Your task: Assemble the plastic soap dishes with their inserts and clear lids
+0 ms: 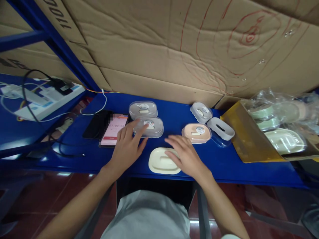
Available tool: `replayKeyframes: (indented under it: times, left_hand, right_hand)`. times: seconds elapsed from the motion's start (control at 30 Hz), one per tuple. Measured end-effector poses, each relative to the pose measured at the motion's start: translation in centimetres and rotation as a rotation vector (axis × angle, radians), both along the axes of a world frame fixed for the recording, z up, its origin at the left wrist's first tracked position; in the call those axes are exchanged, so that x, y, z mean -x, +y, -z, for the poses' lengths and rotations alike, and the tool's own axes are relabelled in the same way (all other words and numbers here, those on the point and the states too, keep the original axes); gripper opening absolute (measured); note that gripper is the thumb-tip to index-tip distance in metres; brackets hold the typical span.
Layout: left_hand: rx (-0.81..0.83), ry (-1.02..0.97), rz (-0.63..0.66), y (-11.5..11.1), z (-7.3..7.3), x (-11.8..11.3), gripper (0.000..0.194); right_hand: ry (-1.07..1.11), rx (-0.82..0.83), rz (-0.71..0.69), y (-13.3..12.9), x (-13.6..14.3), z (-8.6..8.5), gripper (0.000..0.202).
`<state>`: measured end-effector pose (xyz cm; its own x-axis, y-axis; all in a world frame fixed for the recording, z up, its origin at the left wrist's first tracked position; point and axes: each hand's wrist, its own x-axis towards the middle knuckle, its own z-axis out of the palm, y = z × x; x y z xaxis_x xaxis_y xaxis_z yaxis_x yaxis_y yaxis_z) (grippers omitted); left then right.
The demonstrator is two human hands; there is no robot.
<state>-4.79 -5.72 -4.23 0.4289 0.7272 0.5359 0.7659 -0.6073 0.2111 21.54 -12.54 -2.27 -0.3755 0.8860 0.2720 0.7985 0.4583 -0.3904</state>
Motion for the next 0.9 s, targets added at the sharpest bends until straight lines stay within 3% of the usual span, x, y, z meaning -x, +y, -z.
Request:
replayKeyframes:
  times: [0.1, 0.17, 0.27, 0.37, 0.5, 0.63, 0.77, 0.83, 0.9]
  left_hand:
    - [0.056, 0.018, 0.290, -3.2, 0.3, -0.2, 0.042]
    - [0.095, 0.078, 0.401, -5.0, 1.0, -0.1, 0.038]
    - [0.118, 0.111, 0.361, -6.3, 2.1, 0.4, 0.035]
    - [0.117, 0.088, 0.308, -6.4, 2.5, 1.2, 0.031]
    - [0.127, 0.038, 0.271, -6.6, 2.6, 2.5, 0.031]
    - [0.150, 0.005, 0.267, -6.8, 3.0, 3.1, 0.033]
    - [0.199, -0.049, 0.294, -6.4, 3.4, 2.6, 0.015]
    - [0.243, -0.111, 0.305, -6.2, 3.4, 2.2, 0.006]
    - [0.269, -0.207, 0.288, -6.1, 3.2, 1.9, 0.003]
  right_hand:
    - [-0.104, -0.047, 0.046, -2.9, -1.6, -0.3, 0.032]
    - [-0.162, -0.120, 0.133, -3.0, -3.3, -1.0, 0.029]
    - [-0.232, -0.255, 0.316, -1.2, -6.7, -2.4, 0.027]
    - [-0.290, -0.275, 0.461, 0.8, -10.6, -3.0, 0.031]
    - [-0.301, -0.268, 0.552, 2.3, -15.6, -1.6, 0.042]
    - [-0.315, -0.243, 0.590, 1.9, -19.4, 0.3, 0.046]
    - [-0.303, -0.308, 0.692, -1.9, -18.5, 0.7, 0.042]
    - [-0.264, -0.410, 0.744, -4.8, -15.9, 0.7, 0.035]
    - [-0.207, -0.474, 0.688, -8.0, -12.4, 1.0, 0.029]
